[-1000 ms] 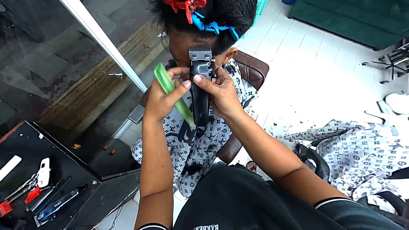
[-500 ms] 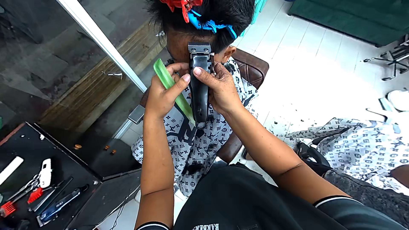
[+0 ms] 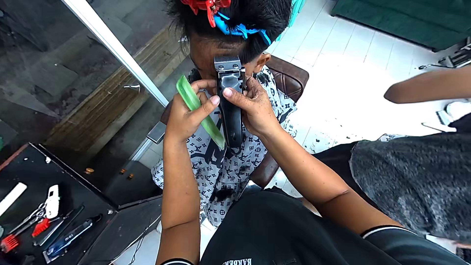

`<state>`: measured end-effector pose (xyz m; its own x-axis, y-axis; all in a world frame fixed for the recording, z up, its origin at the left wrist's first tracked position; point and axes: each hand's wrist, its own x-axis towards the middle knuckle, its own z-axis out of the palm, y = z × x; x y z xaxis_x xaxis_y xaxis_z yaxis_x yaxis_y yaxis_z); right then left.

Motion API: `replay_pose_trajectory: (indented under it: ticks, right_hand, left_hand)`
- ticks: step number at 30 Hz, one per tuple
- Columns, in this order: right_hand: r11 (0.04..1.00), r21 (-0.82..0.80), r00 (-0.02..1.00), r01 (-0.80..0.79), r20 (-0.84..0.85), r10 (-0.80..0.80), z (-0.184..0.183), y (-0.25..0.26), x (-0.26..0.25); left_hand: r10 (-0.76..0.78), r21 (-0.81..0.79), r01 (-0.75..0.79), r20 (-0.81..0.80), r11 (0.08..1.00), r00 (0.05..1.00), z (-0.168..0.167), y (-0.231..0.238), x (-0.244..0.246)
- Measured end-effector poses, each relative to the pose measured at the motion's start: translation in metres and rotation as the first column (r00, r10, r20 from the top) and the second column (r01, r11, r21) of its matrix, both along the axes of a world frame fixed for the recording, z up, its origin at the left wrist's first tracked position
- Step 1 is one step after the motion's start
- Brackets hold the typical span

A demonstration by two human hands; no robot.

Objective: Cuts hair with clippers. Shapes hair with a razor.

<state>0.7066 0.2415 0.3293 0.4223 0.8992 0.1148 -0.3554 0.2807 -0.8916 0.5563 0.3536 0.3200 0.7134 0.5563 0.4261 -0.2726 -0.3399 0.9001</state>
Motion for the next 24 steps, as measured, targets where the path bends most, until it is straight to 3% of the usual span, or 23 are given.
replay_pose_trajectory:
  ticks: [24]
  right_hand:
    - [0.999, -0.034, 1.0, 0.018, -0.02, -0.019, 0.006, 0.007, 0.01]
  left_hand:
    - [0.058, 0.0, -0.058, -0.001, 0.998, 0.998, 0.004, -0.001, 0.014]
